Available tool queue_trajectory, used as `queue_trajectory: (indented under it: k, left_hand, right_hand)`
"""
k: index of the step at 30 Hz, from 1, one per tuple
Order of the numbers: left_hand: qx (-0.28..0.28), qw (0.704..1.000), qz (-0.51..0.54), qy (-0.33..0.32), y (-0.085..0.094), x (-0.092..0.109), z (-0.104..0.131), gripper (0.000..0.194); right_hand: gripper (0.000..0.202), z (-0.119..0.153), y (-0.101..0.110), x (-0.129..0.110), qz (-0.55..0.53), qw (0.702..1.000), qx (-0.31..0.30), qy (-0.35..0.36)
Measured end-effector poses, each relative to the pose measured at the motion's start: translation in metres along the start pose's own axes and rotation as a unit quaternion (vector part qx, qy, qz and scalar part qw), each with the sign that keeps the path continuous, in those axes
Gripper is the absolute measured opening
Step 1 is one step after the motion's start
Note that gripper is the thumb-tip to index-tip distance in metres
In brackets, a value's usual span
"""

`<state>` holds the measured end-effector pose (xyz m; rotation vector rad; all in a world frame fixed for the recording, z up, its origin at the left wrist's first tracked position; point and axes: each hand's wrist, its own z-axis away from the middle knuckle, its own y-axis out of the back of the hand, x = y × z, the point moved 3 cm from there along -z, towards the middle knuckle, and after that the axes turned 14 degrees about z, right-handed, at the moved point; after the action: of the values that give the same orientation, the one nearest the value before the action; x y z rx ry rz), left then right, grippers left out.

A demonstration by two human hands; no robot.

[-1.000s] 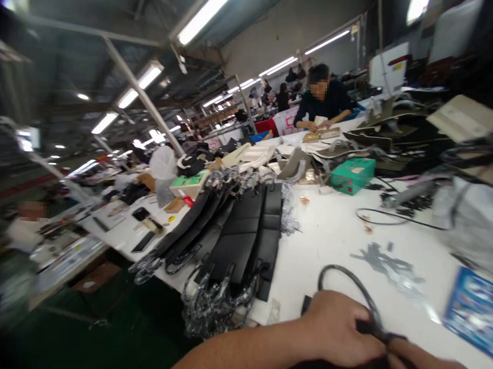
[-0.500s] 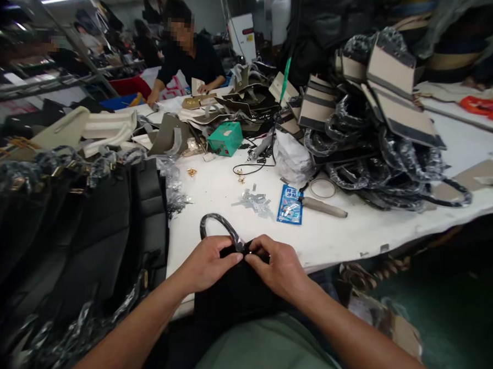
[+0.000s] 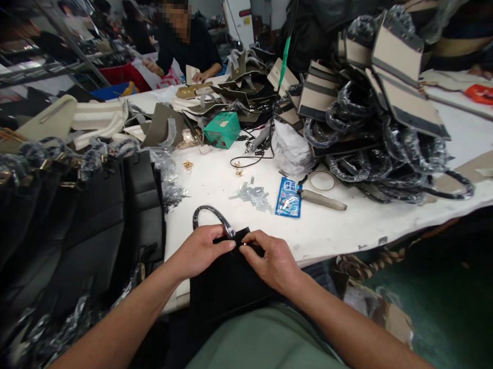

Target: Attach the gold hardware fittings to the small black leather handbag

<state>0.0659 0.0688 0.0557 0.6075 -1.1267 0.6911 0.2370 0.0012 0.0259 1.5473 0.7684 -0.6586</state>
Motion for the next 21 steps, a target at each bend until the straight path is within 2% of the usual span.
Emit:
queue_trajectory:
  k: [4,10,21]
  left_hand:
    - [-0.026,0.996,0.077,0.037,0.0019,-0.0029,-0.001,0.025]
    - [-0.022,0.991,0.101,0.086,0.0036,-0.0091,-0.0014,0.027]
    - [-0.026,0.995,0.079,0.054,-0.0025,-0.0063,0.0001,0.02]
  right_hand:
    - [0.011,-0.0022,0.0011,0.0008,-0.004,1.0,-0.002,0.014]
    - [0.015,-0.0051,0.0058,0.0016,0.0,0.999,-0.032,0.043]
    - [0.013,-0.007,-0.0009,-0.0014,-0.027,0.998,-0.054,0.009]
